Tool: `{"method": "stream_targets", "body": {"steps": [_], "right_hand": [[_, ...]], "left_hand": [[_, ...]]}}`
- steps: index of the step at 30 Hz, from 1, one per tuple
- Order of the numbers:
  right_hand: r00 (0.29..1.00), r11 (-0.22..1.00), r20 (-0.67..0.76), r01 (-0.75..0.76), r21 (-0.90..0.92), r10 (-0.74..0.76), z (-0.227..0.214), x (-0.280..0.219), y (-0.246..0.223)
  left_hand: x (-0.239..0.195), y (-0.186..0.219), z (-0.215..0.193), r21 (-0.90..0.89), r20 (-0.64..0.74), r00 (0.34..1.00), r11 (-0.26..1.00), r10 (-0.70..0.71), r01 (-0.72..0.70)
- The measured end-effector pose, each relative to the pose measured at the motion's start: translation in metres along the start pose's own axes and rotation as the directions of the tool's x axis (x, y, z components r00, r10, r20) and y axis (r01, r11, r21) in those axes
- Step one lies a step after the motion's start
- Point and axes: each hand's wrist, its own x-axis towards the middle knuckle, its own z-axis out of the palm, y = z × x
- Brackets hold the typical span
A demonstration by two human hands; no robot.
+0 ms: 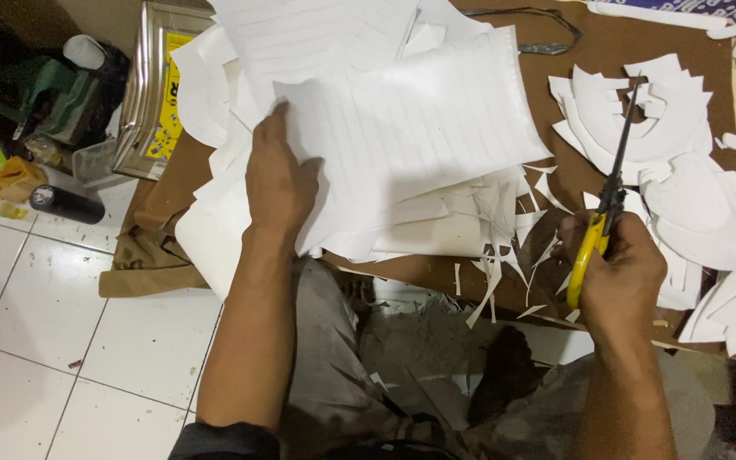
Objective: The person uses yellow-handled scissors to cut shapes out of white paper sheets. They hold the paper with their left hand and cut with their right, placing the cut pieces onto a pile on the table.
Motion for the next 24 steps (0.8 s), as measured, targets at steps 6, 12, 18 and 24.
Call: {"method": "stream_targets", "body": {"steps": [6, 12, 18, 24], "right_hand": [[0.998, 0.995, -0.055, 0.0, -0.1, -0.006, -0.006, 0.002, 0.008], [0.995, 0.995, -0.008, -0.099, -0.008, 0.099, -0.009, -0.004, -0.01], [0.997, 0.998, -0.019, -0.069, -0.015, 0.068, -0.011, -0.002, -0.001], [0.989, 0.989, -0.007, -0.148, 0.021, 0.148, -0.014, -0.002, -0.014]], "left_hand": [[0.003, 0.024, -0.011, -0.132, 0.144, 0.959, 0.956, -0.242, 0.261], [0.007, 0.034, -0.01, -0.272, 0.045, 0.968, 0.929, -0.249, 0.251], [0.056, 0.026, -0.054, -0.295, 0.313, 0.748, 0.688, -0.585, 0.663], [0.075, 0.041, -0.128, -0.934, 0.064, 0.937, 0.31, -0.342, 0.177]]}}
